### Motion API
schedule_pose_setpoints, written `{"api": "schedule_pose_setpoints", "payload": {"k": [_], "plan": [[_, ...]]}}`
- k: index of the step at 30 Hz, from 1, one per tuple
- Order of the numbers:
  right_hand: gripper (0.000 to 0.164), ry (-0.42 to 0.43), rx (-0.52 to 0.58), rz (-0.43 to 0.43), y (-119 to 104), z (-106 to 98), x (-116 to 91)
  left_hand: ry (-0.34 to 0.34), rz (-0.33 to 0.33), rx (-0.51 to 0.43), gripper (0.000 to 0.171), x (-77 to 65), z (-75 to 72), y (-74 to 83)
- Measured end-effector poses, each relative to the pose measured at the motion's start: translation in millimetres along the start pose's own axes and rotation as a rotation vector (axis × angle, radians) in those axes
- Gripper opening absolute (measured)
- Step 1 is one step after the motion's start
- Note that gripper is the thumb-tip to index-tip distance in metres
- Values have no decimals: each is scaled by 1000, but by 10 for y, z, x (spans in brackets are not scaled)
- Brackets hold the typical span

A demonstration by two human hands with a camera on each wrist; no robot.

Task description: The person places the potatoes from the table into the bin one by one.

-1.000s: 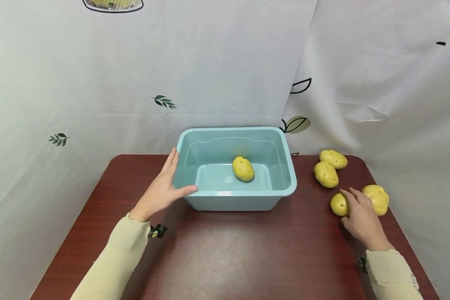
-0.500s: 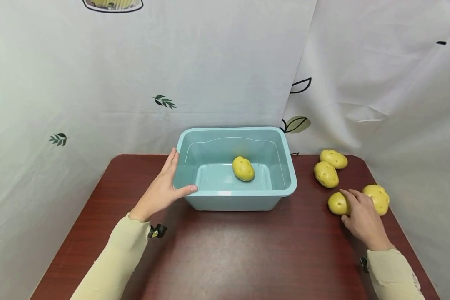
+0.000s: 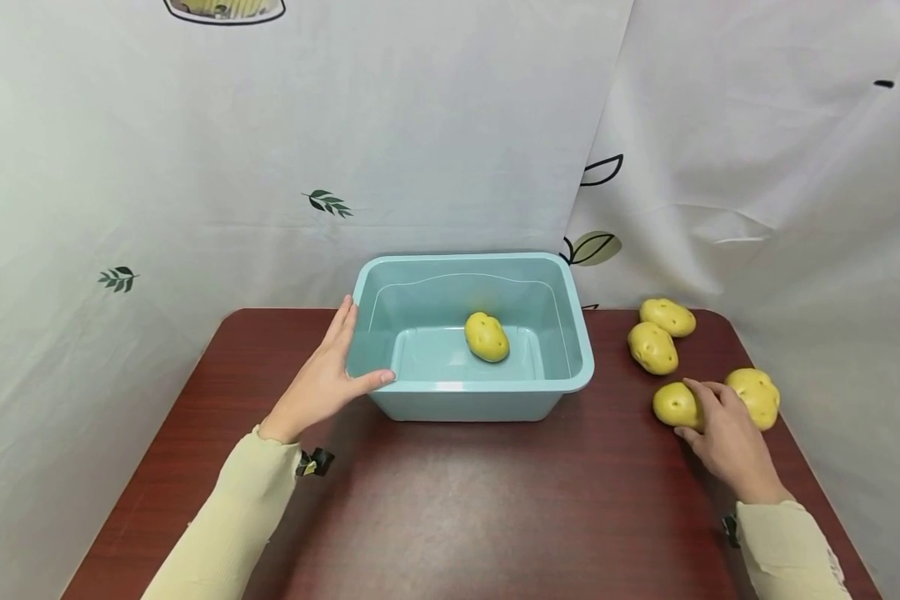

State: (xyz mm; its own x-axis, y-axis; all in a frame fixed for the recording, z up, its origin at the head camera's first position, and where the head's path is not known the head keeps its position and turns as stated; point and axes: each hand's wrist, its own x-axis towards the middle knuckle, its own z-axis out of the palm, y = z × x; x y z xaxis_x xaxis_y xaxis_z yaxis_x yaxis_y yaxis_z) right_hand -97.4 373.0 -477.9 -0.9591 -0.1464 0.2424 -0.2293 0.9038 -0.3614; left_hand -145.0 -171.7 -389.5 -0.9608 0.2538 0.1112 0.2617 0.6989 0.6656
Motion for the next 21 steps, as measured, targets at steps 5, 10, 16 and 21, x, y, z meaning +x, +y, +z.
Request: {"api": "schedule_pose_setpoints", "payload": {"k": [5, 10, 16, 21], "plan": [[73, 28, 3, -2, -9, -6, 11, 1, -1, -1, 120, 2, -2, -5], [74, 71, 10, -16, -23, -20, 27, 0, -2, -3, 121, 1, -6, -4], [76, 93, 11, -4, -68, -50, 42, -4, -2, -5, 121, 1, -8, 0], [75, 99, 13, 13, -99, -75, 48, -5, -3, -7, 121, 0, -10, -1]]}}
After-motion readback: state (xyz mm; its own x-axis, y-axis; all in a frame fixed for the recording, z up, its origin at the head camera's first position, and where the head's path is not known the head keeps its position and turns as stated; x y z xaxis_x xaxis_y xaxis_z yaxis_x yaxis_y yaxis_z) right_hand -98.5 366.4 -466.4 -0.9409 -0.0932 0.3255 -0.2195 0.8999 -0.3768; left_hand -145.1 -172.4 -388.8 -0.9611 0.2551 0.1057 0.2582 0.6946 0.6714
